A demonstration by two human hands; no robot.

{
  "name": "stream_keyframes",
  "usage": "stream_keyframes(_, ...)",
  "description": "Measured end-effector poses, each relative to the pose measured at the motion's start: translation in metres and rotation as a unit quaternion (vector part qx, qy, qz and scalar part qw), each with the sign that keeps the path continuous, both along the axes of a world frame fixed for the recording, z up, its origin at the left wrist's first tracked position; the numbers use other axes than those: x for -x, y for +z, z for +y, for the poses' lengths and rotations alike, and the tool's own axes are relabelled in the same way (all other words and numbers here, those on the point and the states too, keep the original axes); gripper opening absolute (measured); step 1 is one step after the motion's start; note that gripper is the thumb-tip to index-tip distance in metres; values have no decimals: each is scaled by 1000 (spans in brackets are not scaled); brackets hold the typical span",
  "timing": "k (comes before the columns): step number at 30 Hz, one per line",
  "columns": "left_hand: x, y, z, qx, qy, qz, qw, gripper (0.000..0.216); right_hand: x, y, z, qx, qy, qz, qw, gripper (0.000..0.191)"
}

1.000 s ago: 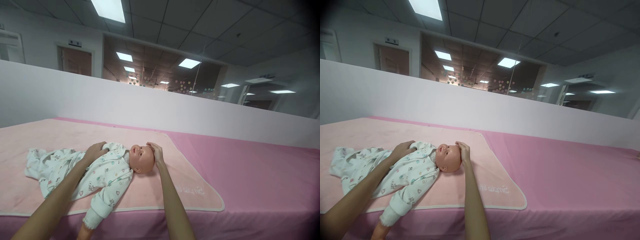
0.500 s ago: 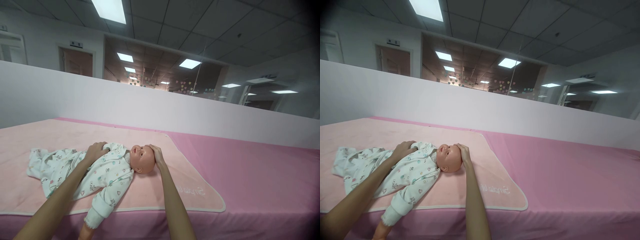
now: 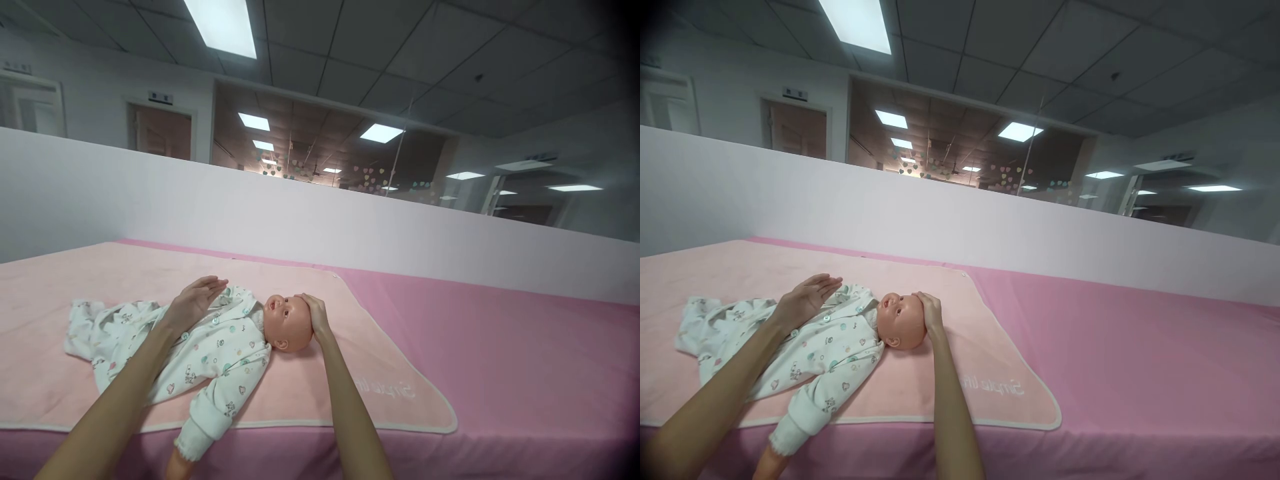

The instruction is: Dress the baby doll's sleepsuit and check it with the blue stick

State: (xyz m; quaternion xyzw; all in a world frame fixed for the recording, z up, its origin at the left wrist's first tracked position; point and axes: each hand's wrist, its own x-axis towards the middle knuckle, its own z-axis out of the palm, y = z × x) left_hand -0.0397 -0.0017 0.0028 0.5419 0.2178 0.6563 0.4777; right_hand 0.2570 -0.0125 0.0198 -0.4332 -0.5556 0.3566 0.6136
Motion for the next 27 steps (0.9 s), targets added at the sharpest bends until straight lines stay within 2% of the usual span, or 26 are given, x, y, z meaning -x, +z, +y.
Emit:
stream_keyframes(1,-2,0,-2,-4,-21,-21,1000,23,0,1,0,-9,-11,-14,1000,27)
stream_keyframes(2,-5,0,-4,-2,-35,0,999,21,-1,2,-1,-20,-24,-30,999,27)
stream_keyframes(4,-14,1,-8,8,-42,134,990,24,-4,5,-4,-47,-51,-66,995,25)
stream_keyframes(6,-23,3,-12,7,-28,299,954,34,-4,9,-9,-78,-74,-98,989,19)
stream_keyframes(7,-28,3,-14,-1,-1,351,936,39,-3,11,-12,-104,-88,-130,982,16)
stream_keyframes(9,-34,5,-16,-13,28,397,917,41,6,15,-19,-179,-113,-240,947,15)
stream_keyframes(10,-35,5,-16,-10,25,399,917,40,12,18,-22,-222,-117,-310,917,17)
stream_keyframes(12,-35,5,-14,17,8,368,929,39,30,22,-29,-292,-103,-445,840,21)
stream_keyframes(14,-31,4,-11,59,2,295,954,39,52,26,-35,-319,-66,-544,774,23)
stream_keyframes(18,-24,-1,-3,138,0,105,985,41,91,30,-35,-274,-25,-701,658,18)
stream_keyframes(20,-23,-3,0,161,-5,62,985,43,104,31,-30,-222,-35,-749,623,16)
stream_keyframes(22,-23,-4,1,172,-7,54,984,46,113,32,-23,-180,-45,-776,603,19)
stream_keyframes(27,-26,-4,0,174,0,47,984,49,130,36,-7,-148,-48,-796,585,17)
